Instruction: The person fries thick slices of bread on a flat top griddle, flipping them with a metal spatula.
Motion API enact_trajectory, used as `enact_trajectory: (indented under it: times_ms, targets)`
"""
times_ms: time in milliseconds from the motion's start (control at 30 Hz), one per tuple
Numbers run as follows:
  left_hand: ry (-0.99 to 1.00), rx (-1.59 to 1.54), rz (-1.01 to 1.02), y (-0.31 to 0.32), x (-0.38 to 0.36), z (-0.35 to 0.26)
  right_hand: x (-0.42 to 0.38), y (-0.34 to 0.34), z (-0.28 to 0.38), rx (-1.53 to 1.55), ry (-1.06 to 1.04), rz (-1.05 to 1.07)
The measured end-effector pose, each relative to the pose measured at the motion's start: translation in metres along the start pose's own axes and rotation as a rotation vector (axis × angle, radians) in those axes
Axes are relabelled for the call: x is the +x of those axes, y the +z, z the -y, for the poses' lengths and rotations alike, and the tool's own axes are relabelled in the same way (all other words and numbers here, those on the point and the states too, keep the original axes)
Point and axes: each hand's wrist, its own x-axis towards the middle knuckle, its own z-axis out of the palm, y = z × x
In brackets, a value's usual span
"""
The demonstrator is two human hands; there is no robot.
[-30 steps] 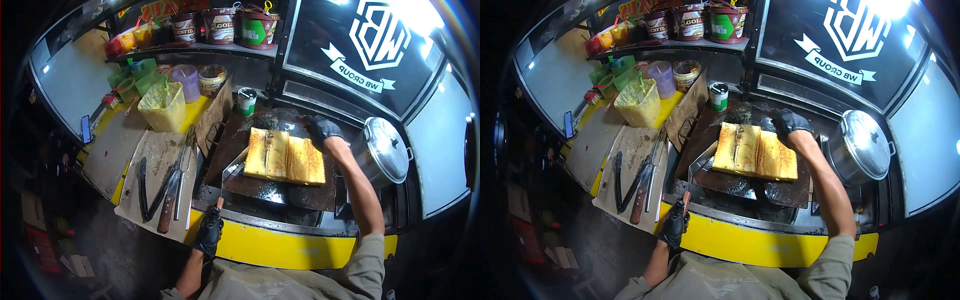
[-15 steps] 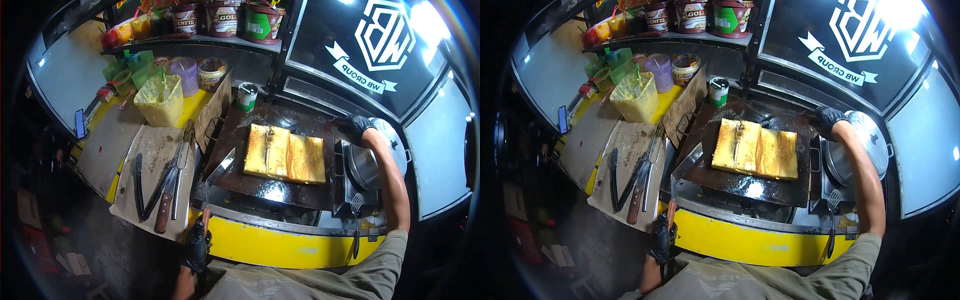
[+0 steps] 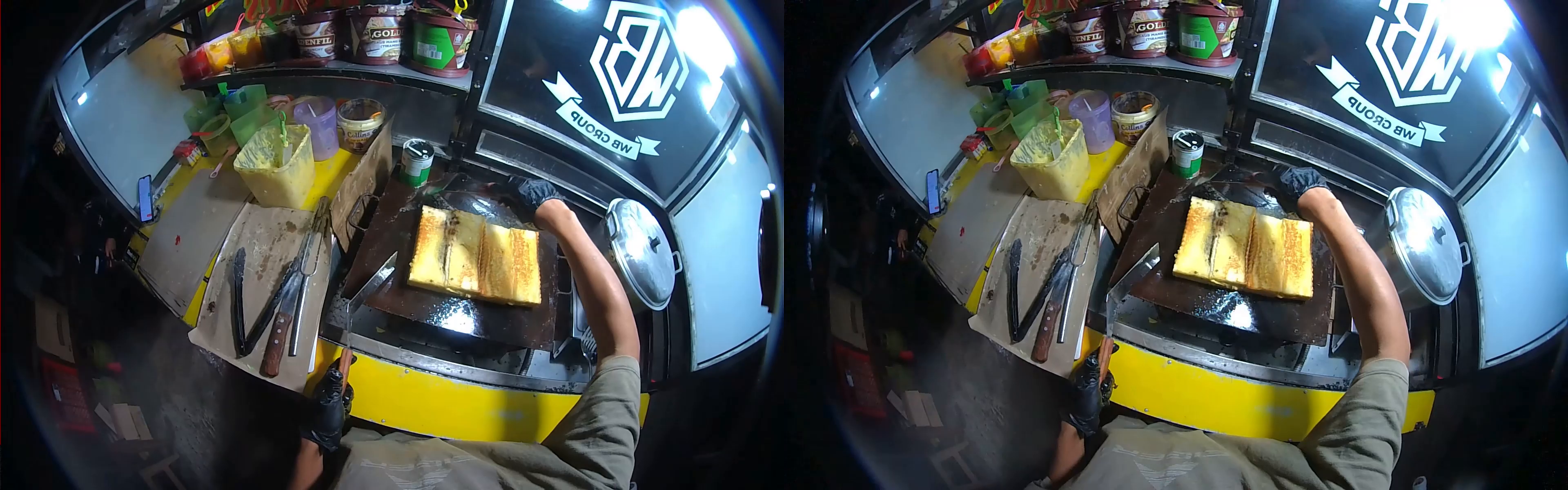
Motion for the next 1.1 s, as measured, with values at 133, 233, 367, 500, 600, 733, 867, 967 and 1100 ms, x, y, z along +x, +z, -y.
enact_trajectory:
  times_ms: [133,233,367,500,600,733,867,967,1100]
  targets:
    - [0.071,-0.018,-0.024,0.005,0.001,0.003,-0.037,-0.013,-0.021,-0.002,0.086,0.096]
    - [-0.101,-0.05,-0.109,0.003,0.001,0.005,-0.072,-0.022,-0.041,0.001,0.171,0.198]
    - [-0.133,-0.079,-0.125,0.003,0.005,0.01,-0.124,-0.024,-0.073,-0.017,0.274,0.276]
    - [-0.138,-0.067,-0.15,0.002,0.007,0.014,-0.159,-0.052,-0.081,0.076,0.257,0.2]
    - [-0.15,-0.065,-0.182,-0.001,-0.006,0.02,-0.147,-0.091,-0.057,0.037,0.417,0.257]
    - [-0.177,-0.067,-0.228,-0.003,-0.035,0.027,-0.131,-0.057,-0.069,0.141,0.298,0.01]
    - [-0.196,-0.06,-0.257,-0.005,-0.041,0.032,-0.11,-0.051,-0.024,0.104,0.445,0.061]
    - [-0.2,-0.053,-0.27,-0.007,-0.037,0.035,-0.143,0.091,-0.11,-0.017,0.477,0.249]
    - [-0.213,-0.034,-0.277,-0.013,-0.021,0.035,-0.171,0.046,-0.054,0.074,0.44,0.045]
